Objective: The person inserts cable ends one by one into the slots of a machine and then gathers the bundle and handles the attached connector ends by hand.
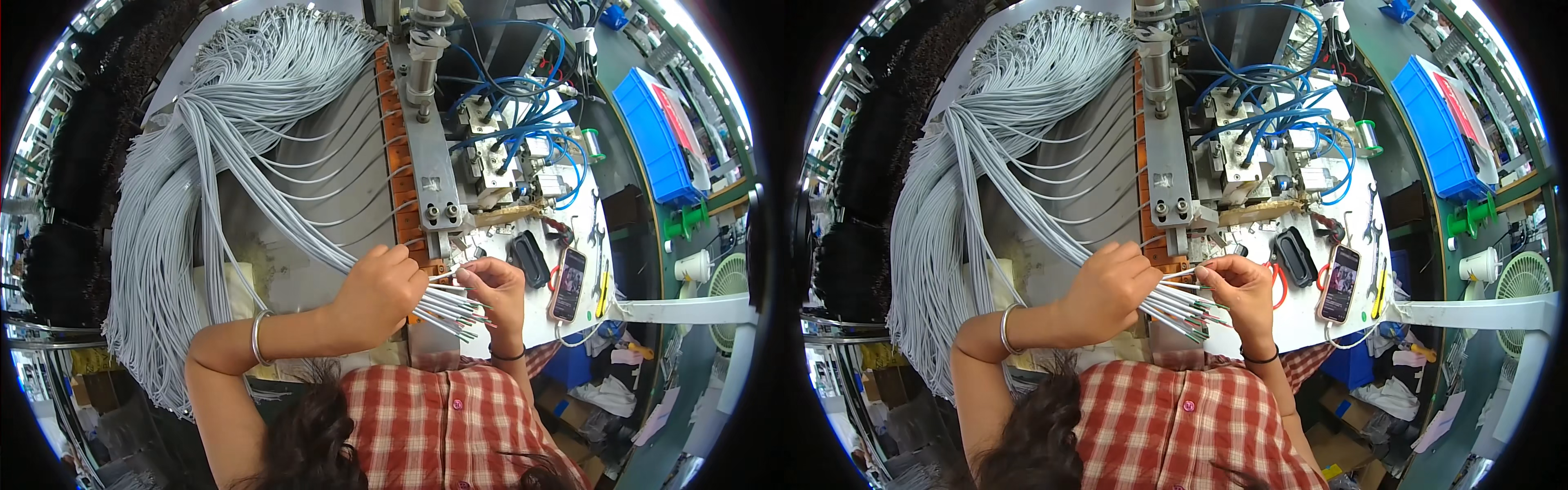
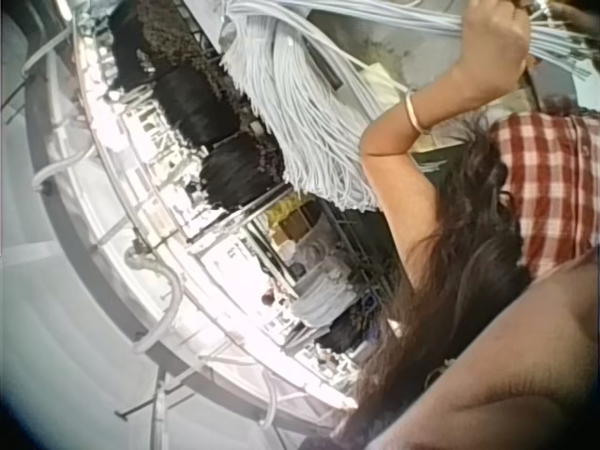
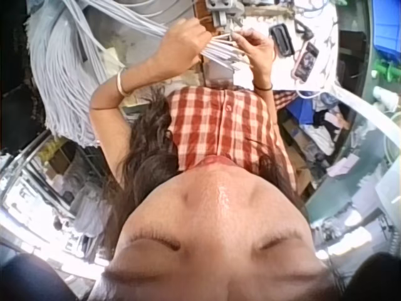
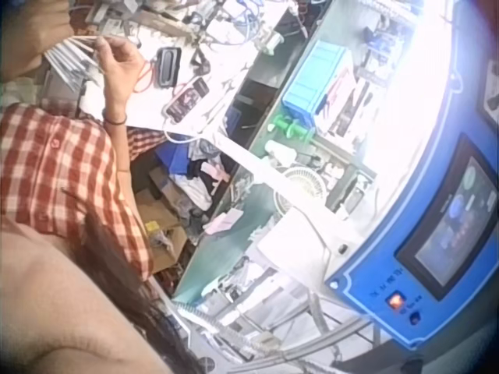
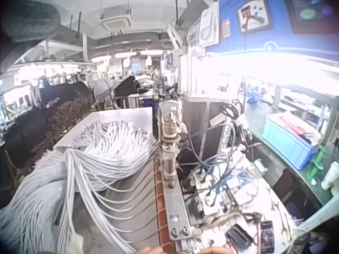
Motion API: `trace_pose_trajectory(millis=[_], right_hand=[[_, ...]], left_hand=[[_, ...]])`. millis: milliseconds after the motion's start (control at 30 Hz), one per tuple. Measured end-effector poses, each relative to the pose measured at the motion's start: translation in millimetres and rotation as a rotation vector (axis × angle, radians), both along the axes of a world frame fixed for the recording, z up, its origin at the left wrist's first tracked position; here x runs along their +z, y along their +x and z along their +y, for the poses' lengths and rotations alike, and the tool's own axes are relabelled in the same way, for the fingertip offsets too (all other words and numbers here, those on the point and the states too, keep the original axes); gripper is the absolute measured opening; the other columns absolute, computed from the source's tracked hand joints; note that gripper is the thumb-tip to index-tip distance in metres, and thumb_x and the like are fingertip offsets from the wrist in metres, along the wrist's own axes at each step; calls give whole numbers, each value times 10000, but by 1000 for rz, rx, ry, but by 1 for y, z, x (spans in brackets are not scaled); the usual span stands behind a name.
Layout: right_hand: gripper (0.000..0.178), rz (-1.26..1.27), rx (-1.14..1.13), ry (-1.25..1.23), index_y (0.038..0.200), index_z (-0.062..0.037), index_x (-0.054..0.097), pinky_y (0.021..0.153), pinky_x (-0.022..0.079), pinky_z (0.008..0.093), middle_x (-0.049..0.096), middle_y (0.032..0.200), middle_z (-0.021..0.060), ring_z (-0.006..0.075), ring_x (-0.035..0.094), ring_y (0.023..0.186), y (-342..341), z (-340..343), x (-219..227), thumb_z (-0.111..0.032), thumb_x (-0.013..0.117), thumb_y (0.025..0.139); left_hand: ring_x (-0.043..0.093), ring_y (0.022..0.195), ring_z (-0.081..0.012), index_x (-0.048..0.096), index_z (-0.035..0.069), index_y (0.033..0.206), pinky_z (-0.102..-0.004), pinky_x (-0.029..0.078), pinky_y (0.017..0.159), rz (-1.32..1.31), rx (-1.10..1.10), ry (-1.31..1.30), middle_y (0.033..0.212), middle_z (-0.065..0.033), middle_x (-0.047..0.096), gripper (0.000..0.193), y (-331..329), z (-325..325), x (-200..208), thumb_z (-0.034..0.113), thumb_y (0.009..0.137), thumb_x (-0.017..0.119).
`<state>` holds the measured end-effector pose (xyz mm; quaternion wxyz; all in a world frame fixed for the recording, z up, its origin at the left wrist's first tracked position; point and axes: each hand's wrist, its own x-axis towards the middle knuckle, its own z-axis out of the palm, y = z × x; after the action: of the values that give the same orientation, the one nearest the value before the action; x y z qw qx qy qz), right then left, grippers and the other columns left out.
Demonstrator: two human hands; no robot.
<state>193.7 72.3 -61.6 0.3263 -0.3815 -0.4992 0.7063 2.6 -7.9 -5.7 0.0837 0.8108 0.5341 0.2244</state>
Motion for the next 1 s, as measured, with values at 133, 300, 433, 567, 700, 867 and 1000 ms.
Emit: trace_pose_trajectory(millis=[133,300,433,567,700,867,1000], right_hand=[[78,48,-12,-23,849,37,627,545,430,160,632,734,38,51,560,620,-2,-2,4,-7,641,786],[76,162,92,-10,843,33,628,492,421,165,635,734,46,55,556,590,3,2,0,-18,641,789],[68,259,246,-117,832,28,627,446,410,174,626,707,44,60,546,547,5,7,-3,-17,643,784],[53,1,73,76,790,20,615,432,396,172,608,665,29,53,521,512,3,7,2,-17,651,778],[78,165,65,-84,742,8,599,414,365,160,588,625,7,30,481,474,1,4,-1,-20,665,772],[104,-77,85,97,723,-3,592,400,330,152,567,598,-12,14,454,461,7,6,-4,-40,677,772],[112,-76,102,69,727,-6,594,400,320,151,561,595,-15,11,448,460,8,5,-5,-60,677,780]], left_hand=[[457,699,-234,481,54,693,-338,347,617,40,34,12,686,-66,467,200,2,0,0,4,538,597],[457,707,-236,474,56,682,-336,349,623,38,47,54,691,-67,469,201,2,2,-6,7,535,603],[457,718,-235,480,56,684,-330,351,629,17,18,-32,690,-69,468,192,3,2,1,6,547,605],[458,729,-229,497,54,702,-327,354,636,10,49,-14,697,-64,466,176,6,1,0,7,570,603],[459,739,-220,515,52,715,-326,360,643,43,-19,54,706,-57,464,153,6,2,-6,22,595,606],[469,751,-205,528,52,680,-323,373,664,69,-26,76,707,-59,480,95,5,2,-8,77,627,602],[465,738,-206,520,49,706,-320,367,646,54,-32,74,703,-53,461,91,4,2,-8,62,645,587]])
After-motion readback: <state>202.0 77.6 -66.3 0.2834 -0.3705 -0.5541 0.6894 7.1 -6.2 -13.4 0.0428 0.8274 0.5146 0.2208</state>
